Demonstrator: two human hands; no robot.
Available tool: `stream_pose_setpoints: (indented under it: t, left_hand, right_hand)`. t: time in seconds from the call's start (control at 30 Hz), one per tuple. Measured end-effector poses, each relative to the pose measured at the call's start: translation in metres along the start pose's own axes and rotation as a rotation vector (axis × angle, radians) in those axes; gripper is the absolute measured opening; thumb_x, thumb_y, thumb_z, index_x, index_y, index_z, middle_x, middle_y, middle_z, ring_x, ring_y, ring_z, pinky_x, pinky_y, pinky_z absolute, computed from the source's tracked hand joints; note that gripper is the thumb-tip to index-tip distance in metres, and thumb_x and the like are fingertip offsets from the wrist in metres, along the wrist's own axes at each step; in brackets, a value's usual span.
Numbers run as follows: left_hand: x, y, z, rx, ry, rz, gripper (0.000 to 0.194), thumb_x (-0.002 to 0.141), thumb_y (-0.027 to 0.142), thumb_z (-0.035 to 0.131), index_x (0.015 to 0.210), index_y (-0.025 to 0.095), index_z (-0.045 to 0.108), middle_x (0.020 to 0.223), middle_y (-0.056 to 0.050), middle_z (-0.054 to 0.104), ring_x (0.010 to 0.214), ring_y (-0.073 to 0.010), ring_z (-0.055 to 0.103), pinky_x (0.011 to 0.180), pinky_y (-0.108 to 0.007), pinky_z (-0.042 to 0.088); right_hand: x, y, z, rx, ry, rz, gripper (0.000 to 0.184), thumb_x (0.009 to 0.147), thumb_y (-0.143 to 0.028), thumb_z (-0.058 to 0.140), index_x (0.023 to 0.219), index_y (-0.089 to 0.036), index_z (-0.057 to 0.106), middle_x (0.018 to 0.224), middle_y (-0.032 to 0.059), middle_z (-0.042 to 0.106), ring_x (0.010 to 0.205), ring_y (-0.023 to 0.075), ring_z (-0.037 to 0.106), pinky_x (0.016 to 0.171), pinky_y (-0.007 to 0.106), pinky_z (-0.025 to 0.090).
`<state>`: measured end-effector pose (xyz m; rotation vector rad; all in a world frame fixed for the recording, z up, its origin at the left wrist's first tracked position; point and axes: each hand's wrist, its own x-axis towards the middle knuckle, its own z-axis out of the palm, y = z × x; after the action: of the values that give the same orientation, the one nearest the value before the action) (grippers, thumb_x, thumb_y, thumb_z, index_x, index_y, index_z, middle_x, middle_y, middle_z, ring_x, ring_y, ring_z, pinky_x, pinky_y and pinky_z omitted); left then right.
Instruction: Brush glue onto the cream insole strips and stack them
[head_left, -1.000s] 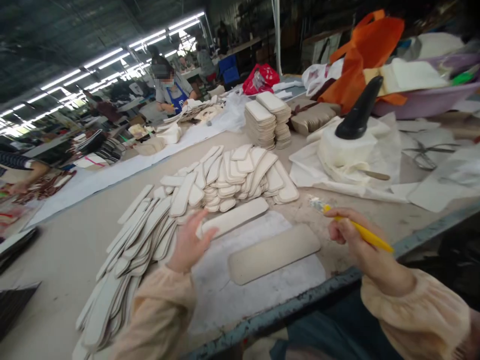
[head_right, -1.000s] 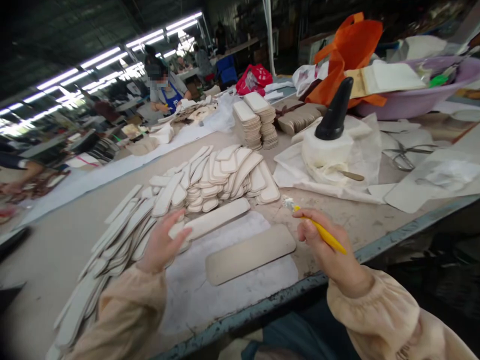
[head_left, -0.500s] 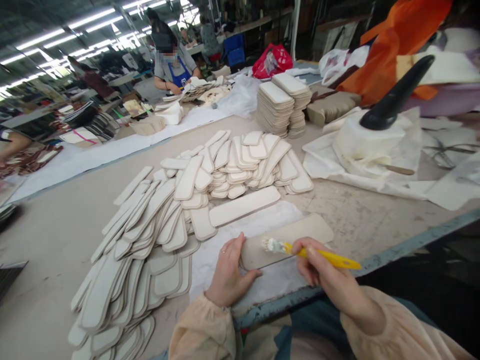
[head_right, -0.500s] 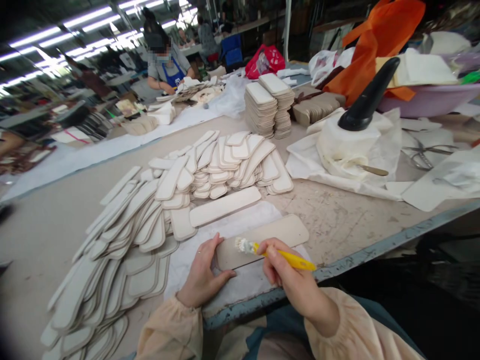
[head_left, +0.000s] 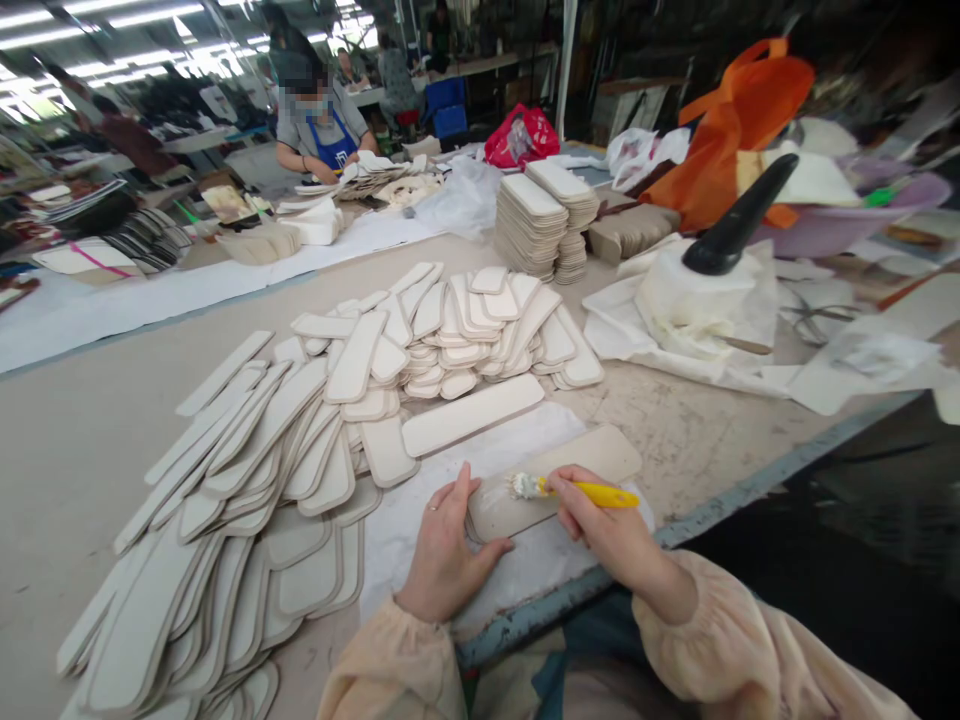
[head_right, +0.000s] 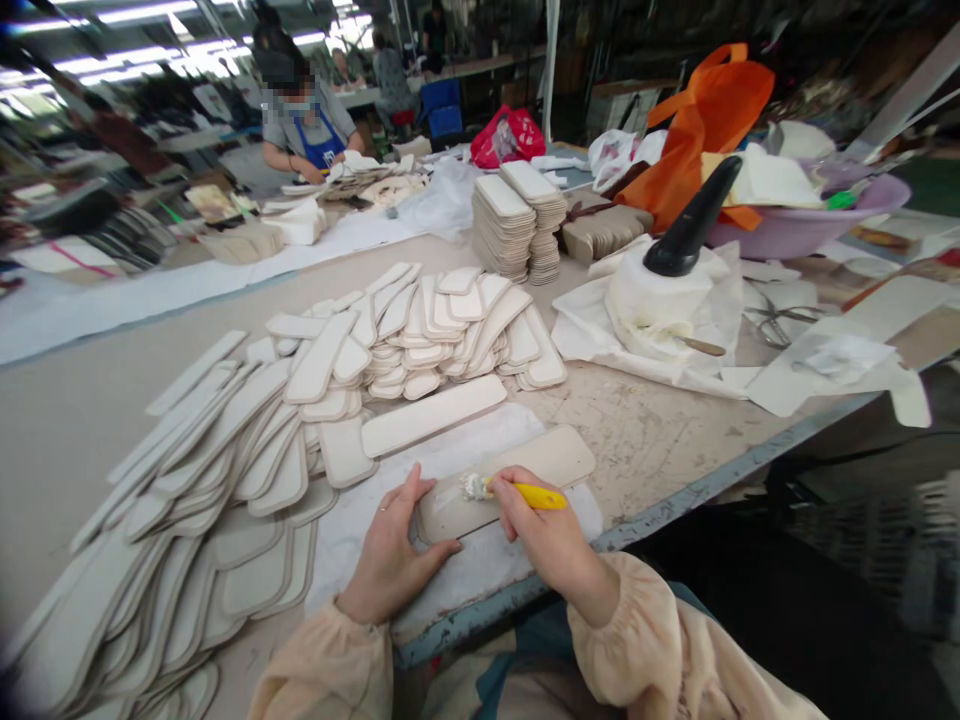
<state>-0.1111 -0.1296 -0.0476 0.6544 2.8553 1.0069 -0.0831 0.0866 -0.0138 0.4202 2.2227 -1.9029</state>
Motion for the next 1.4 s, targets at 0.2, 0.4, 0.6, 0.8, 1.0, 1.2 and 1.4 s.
stream_pose_setpoints:
  t: [0.2, 0.4, 0.6, 0.8, 1.0, 1.2, 1.4]
  left_hand:
    - [0.001, -0.003, 0.002, 0.044, -0.007, 0.009, 0.098, 0.071, 0.032, 0.072, 0.148, 0.021, 0.012, 0.125, -0.009, 0.058, 0.118, -0.028, 0.048, 0.101, -0.048, 0.04]
    - [-0.002, -0.007, 0.005, 0.072, 0.002, 0.038, 0.097, 0.073, 0.035, 0.07, 0.148, 0.021, 0.01, 0.125, -0.01, 0.058, 0.119, -0.0287, 0.048, 0.101, -0.048, 0.041]
    - [-0.001, -0.009, 0.006, 0.088, 0.031, 0.089, 0.106, 0.071, 0.037, 0.074, 0.149, 0.023, 0.003, 0.124, -0.011, 0.059, 0.115, -0.0298, 0.052, 0.097, -0.049, 0.043]
    - [-0.003, -0.012, 0.008, 0.025, 0.048, 0.112, 0.103, 0.073, 0.033, 0.073, 0.149, 0.024, 0.004, 0.125, -0.011, 0.058, 0.115, -0.0278, 0.053, 0.096, -0.046, 0.044]
    - [-0.003, -0.009, 0.007, 0.015, 0.051, 0.094, 0.11, 0.069, 0.041, 0.076, 0.149, 0.023, 0.001, 0.123, -0.013, 0.059, 0.113, -0.0296, 0.054, 0.095, -0.049, 0.044]
    - [-0.002, -0.003, 0.003, 0.03, 0.002, 0.061, 0.113, 0.068, 0.04, 0.077, 0.149, 0.022, 0.0, 0.124, -0.012, 0.059, 0.117, -0.0299, 0.051, 0.1, -0.05, 0.04]
    - [-0.001, -0.003, 0.002, 0.073, 0.002, 0.07, 0.11, 0.069, 0.038, 0.076, 0.148, 0.022, 0.002, 0.124, -0.011, 0.06, 0.116, -0.0305, 0.052, 0.098, -0.049, 0.042]
  right_hand:
    - [0.009, 0.005, -0.068, -0.143, 0.281, -0.01, 0.035, 0.089, -0.051, 0.043, 0.087, -0.018, 0.055, 0.048, -0.0064, 0.042, 0.044, 0.0092, 0.038, 0.046, 0.023, 0.031]
    - [0.0, 0.009, -0.098, -0.417, 0.472, -0.22, 0.031, 0.091, -0.047, 0.046, 0.089, -0.019, 0.058, 0.06, -0.0027, 0.055, 0.057, 0.0117, 0.054, 0.06, 0.023, 0.041]
    - [-0.025, 0.008, -0.042, -1.047, 0.255, -0.46, 0.029, 0.097, -0.034, 0.037, 0.098, -0.017, 0.061, 0.067, 0.0039, 0.064, 0.062, 0.0178, 0.062, 0.059, 0.027, 0.039]
    - [-0.045, -0.018, 0.024, -0.73, -0.153, -0.415, 0.027, 0.098, -0.033, 0.034, 0.097, -0.02, 0.058, 0.075, 0.0029, 0.064, 0.072, 0.0159, 0.063, 0.067, 0.026, 0.041]
    - [-0.027, -0.011, 0.027, -0.021, -0.147, -0.061, 0.035, 0.094, -0.047, 0.039, 0.085, -0.019, 0.056, 0.05, -0.0054, 0.045, 0.048, 0.0088, 0.044, 0.053, 0.02, 0.037]
    - [-0.009, 0.004, -0.039, -0.131, 0.23, -0.001, 0.035, 0.088, -0.05, 0.045, 0.088, -0.017, 0.057, 0.046, -0.006, 0.04, 0.044, 0.0104, 0.039, 0.046, 0.023, 0.032]
    - [-0.014, 0.02, -0.079, -0.482, 0.538, -0.285, 0.032, 0.089, -0.047, 0.048, 0.095, -0.017, 0.061, 0.07, 0.003, 0.062, 0.063, 0.0158, 0.059, 0.062, 0.026, 0.045]
